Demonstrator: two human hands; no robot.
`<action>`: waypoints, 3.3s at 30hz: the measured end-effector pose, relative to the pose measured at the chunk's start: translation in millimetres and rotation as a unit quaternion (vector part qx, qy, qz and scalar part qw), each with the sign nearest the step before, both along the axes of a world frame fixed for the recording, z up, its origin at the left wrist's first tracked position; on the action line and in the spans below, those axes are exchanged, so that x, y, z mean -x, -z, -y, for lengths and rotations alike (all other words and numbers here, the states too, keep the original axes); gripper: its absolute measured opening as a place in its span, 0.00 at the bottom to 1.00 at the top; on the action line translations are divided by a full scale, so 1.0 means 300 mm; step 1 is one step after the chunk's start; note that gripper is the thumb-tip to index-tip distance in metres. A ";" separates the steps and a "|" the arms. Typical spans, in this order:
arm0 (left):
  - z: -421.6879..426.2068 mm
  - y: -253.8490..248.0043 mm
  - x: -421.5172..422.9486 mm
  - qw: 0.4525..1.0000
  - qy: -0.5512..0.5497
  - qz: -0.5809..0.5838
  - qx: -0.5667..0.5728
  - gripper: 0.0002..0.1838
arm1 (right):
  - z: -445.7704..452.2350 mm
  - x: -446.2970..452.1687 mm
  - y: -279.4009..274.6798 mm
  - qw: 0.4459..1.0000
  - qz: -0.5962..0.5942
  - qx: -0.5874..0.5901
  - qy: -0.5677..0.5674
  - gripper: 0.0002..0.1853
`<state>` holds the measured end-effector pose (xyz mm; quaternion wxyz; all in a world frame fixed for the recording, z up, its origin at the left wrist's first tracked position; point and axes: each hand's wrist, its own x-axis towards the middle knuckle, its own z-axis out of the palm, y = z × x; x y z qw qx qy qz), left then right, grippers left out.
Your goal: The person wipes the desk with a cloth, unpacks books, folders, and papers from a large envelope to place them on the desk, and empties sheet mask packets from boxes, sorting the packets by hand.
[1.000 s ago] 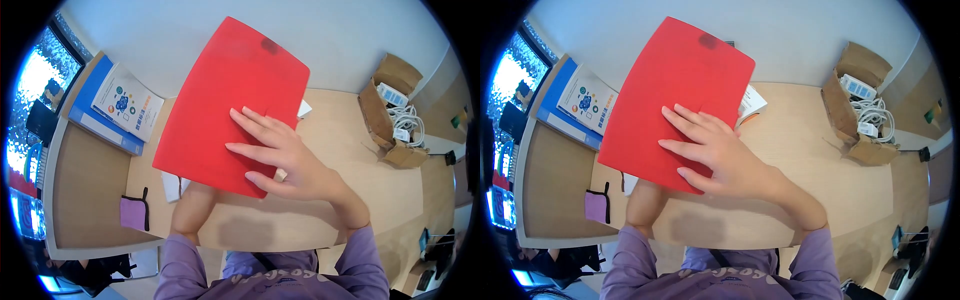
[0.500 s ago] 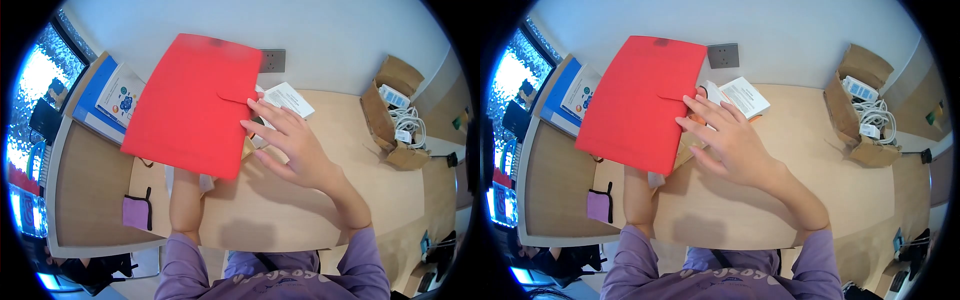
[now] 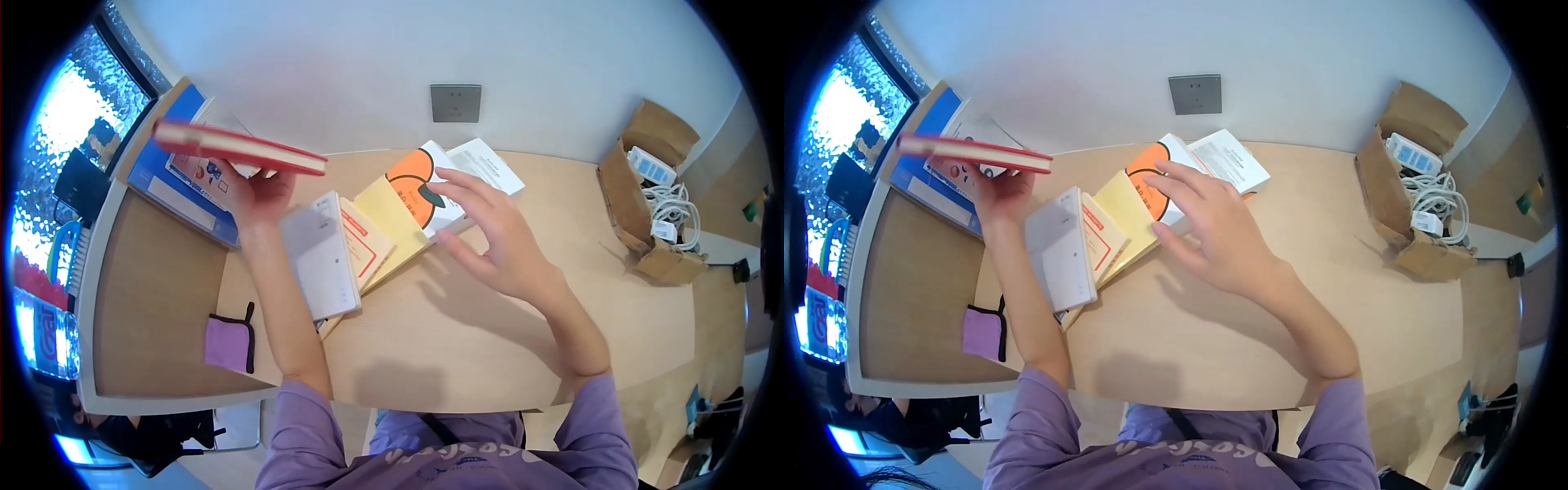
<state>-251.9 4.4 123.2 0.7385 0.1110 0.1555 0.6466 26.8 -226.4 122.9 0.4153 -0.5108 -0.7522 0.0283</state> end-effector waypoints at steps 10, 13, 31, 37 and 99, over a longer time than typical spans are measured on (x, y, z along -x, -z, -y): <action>-0.022 0.012 -0.002 0.945 -0.170 -0.217 -0.175 0.32 | -0.017 0.013 0.025 1.000 0.027 0.012 -0.006 0.25; 0.023 -0.007 -0.098 0.783 -0.386 -0.438 -0.216 0.26 | -0.012 0.007 0.022 1.000 0.022 0.021 -0.002 0.25; 0.073 -0.087 -0.017 0.932 -0.138 -0.183 -0.280 0.23 | -0.102 -0.007 0.049 0.973 -0.231 0.021 -0.013 0.55; 0.287 -0.139 -0.262 0.908 0.040 -0.337 -0.247 0.22 | -0.046 0.035 0.029 0.873 -0.451 0.165 -0.090 0.40; -0.176 0.160 0.231 0.865 -0.305 -0.391 -0.077 0.22 | -0.078 -0.031 0.082 0.984 -0.171 -0.054 -0.015 0.24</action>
